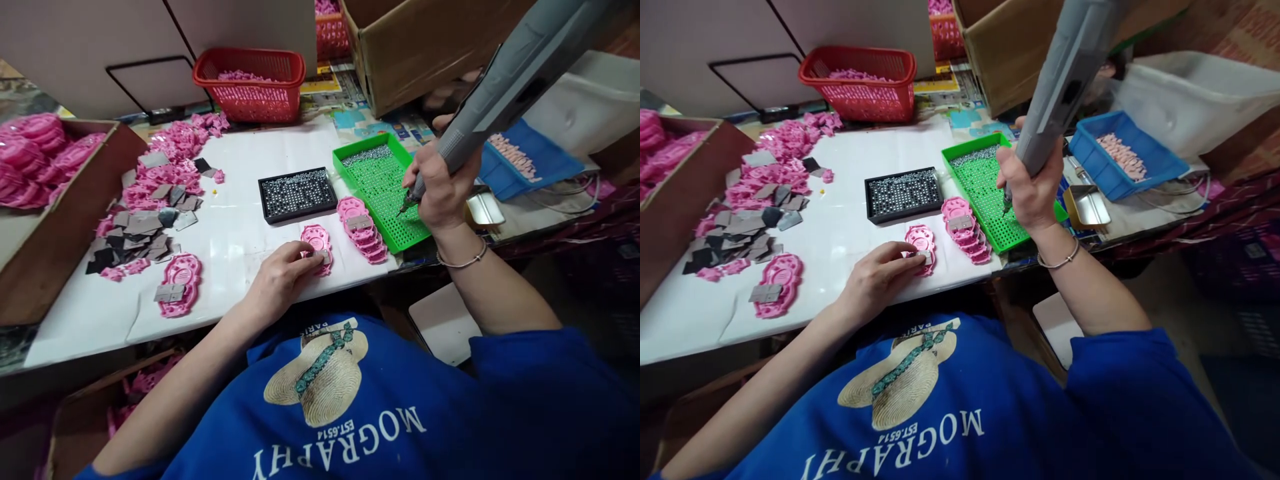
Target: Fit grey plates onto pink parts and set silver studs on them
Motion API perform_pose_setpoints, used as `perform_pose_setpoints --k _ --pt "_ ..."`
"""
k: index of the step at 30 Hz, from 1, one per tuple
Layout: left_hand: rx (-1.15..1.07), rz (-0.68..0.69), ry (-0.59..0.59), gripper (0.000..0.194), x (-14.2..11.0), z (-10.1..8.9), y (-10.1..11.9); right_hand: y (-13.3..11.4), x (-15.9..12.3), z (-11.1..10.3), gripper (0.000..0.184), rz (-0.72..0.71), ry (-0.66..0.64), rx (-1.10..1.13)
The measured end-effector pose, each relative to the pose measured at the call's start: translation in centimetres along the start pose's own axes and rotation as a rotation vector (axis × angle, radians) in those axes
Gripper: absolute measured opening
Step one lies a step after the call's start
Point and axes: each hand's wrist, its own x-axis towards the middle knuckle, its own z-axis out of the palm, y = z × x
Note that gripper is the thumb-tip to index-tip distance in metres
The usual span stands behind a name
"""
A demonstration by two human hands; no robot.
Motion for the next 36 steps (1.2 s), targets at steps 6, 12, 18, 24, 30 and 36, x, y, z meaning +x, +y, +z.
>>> perform_pose_setpoints --k 6,12,18,24,30,36 --pt "-0.001 0.001 -0.001 0.017 0.1 -0.1 0.1 0.9 -0.3 -0.2 0.04 0.029 0.003 0.001" --pt "-0.033 -0.014 -0.017 0.019 0.0 -0.2 0.1 0.6 -0.5 -0.1 0.044 0.061 0.003 0.01" --pt "-0.117 -0.071 -0.042 0.024 -0.2 -1.0 0.1 0.0 0.6 0.3 0.04 -0.078 0.04 0.147" --pt "-0.182 -0.11 0.021 0.026 -0.8 -0.6 -0.4 -4.7 0.0 2.2 0.022 -0.09 0.04 0.132" --pt "-0.193 -0.096 0.081 0.021 -1.0 -0.1 -0.6 -7.2 -2.6 4.4 0.023 -0.033 -0.078 0.131" --pt "-0.164 -0.066 0.076 0.018 -1.0 -0.2 -0.5 -4.6 -1.3 3.6 0.04 -0.063 -0.019 0.08"
